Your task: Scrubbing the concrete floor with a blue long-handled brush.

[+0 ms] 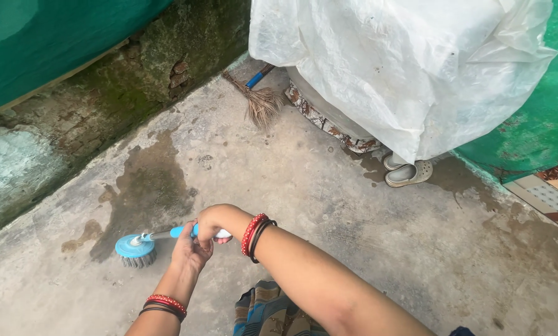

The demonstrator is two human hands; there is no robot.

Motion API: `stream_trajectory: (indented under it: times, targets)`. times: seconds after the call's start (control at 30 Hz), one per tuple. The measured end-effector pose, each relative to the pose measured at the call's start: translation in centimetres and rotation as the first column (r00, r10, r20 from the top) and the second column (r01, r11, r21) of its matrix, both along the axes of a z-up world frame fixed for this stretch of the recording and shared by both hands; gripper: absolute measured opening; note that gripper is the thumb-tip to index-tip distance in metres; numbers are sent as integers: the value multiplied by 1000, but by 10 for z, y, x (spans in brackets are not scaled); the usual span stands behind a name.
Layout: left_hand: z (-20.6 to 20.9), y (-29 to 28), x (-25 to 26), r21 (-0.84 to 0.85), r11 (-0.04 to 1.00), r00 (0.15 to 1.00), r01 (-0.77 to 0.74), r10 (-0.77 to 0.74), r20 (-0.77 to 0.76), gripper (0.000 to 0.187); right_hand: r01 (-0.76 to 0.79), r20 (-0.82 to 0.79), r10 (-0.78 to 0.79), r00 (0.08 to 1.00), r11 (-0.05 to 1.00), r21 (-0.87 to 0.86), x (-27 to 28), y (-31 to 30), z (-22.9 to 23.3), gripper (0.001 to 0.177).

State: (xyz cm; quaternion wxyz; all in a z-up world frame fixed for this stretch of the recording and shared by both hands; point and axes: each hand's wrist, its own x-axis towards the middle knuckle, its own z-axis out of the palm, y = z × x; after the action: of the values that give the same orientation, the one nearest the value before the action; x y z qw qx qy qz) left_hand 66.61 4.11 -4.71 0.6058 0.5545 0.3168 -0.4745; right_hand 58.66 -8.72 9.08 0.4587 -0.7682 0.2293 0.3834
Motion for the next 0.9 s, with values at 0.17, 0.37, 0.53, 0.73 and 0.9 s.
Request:
stream_trajectory:
  times: [0.17, 0.37, 0.53, 0.73, 0.9]
  targets:
    - [29, -48, -46, -104, 981, 986, 166, -166, 12, 23, 219, -2, -219, 976, 974, -50, -65, -22, 39, 26]
    - [22, -139, -91, -184, 882, 901, 433, -424, 92, 23, 648, 3, -648, 761, 761, -21, -122, -57, 29, 22]
    - [22, -206, -91, -175, 820, 832, 545, -555, -12, 31, 750, 35, -749, 662, 661, -34, -121, -94, -9, 23]
    - [33, -240, -84, -239, 696, 724, 677, -688, 43, 25, 756, 41, -757, 653, 646, -107, -103, -127, -15, 18]
    - [-3, -205, -59, -172, 685, 704, 708, -703, 99, 37, 701, -36, -705, 709, 709, -72, -75, -107, -42, 14]
